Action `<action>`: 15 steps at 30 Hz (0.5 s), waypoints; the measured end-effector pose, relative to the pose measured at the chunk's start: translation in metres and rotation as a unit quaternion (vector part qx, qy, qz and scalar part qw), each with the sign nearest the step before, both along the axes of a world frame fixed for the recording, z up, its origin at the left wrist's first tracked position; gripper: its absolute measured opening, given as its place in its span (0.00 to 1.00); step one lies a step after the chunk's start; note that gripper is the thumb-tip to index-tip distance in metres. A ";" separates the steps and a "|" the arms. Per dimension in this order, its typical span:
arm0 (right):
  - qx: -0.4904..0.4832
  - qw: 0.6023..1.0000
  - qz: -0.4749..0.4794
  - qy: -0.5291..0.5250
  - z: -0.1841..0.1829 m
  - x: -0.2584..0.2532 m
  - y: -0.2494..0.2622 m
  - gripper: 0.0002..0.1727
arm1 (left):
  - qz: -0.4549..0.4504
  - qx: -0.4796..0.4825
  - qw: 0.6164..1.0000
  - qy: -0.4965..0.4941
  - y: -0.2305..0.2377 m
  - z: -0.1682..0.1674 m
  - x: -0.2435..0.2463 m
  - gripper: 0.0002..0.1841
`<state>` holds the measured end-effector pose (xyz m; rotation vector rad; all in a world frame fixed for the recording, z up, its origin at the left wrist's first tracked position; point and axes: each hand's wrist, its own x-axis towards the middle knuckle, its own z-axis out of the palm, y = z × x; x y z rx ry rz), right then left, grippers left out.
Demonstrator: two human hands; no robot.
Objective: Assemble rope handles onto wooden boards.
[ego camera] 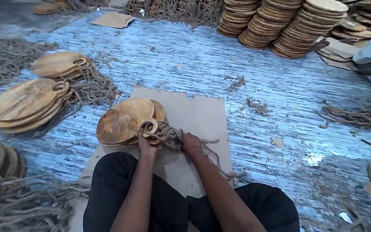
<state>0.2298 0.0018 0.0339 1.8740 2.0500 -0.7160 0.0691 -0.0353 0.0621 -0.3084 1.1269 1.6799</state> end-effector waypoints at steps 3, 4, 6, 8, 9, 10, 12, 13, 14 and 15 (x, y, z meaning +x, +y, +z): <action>-0.012 1.000 0.015 -0.024 -0.002 -0.004 0.008 0.17 | 0.001 -0.012 1.000 -0.002 0.004 -0.001 -0.002 0.24; -0.011 0.999 0.019 -0.027 -0.003 -0.001 0.011 0.17 | 0.002 -0.011 1.000 -0.002 0.003 -0.002 -0.002 0.24; 0.009 0.999 0.023 -0.027 -0.004 0.011 0.020 0.20 | 0.001 -0.015 1.000 0.002 0.005 -0.001 -0.002 0.23; 0.028 0.999 0.021 -0.032 0.007 0.025 0.026 0.22 | 0.002 -0.025 1.000 0.006 0.006 -0.005 -0.003 0.24; 0.031 0.998 0.026 -0.037 0.019 0.035 0.029 0.23 | 0.002 -0.036 0.999 0.008 0.005 -0.007 -0.003 0.24; 0.032 0.998 0.038 -0.032 0.033 0.048 0.034 0.24 | 0.006 -0.049 0.999 0.012 0.005 -0.008 -0.004 0.24; 0.056 0.994 0.090 -0.001 0.061 0.083 0.041 0.25 | 0.010 -0.075 0.997 0.017 0.003 -0.008 -0.004 0.26; 0.077 0.988 0.132 0.016 0.075 0.102 0.040 0.24 | 0.012 -0.089 0.996 0.018 0.003 -0.009 -0.005 0.28; 0.097 0.980 0.175 0.020 0.087 0.116 0.034 0.22 | 0.011 -0.095 0.995 0.017 0.003 -0.010 -0.004 0.30; 0.104 0.971 0.215 0.004 0.097 0.124 0.025 0.21 | 0.009 -0.096 0.995 0.016 0.005 -0.013 -0.003 0.30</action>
